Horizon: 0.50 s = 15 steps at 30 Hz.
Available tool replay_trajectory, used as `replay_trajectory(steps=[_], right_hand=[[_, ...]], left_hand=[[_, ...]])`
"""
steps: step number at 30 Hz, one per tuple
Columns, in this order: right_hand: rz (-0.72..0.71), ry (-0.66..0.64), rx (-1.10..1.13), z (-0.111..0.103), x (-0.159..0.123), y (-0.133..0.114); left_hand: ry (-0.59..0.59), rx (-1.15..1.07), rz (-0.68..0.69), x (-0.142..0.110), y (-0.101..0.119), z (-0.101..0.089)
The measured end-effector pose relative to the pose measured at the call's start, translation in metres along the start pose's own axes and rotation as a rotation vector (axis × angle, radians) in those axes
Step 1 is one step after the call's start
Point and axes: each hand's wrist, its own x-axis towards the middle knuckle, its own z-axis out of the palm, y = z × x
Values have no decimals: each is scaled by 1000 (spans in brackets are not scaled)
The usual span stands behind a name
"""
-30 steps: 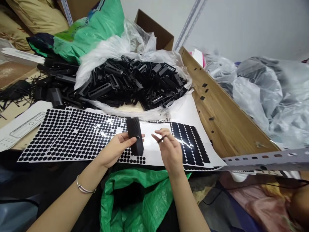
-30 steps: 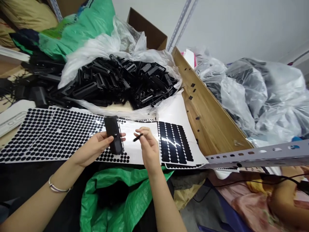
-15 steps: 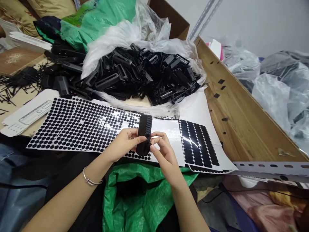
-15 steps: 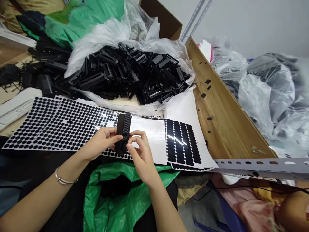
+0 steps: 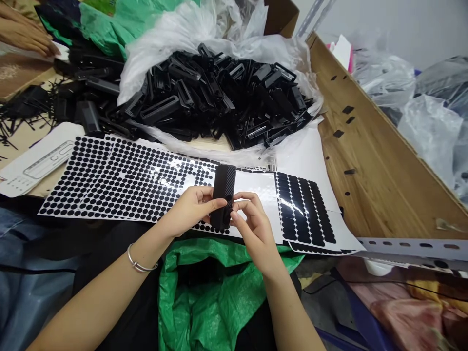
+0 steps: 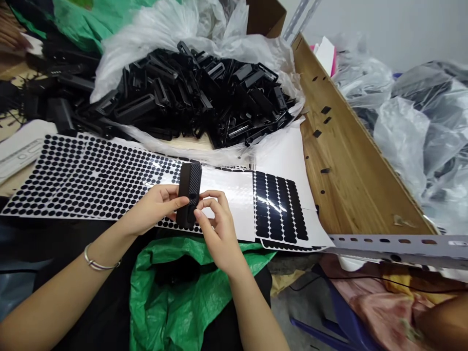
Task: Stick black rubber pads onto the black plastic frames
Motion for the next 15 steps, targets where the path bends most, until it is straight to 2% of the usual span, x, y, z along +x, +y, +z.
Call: replay_trajectory(steps=[15], right_hand=[[-55, 93, -66, 5, 0, 4]], left_hand=[[36, -5, -11, -1, 1, 0]])
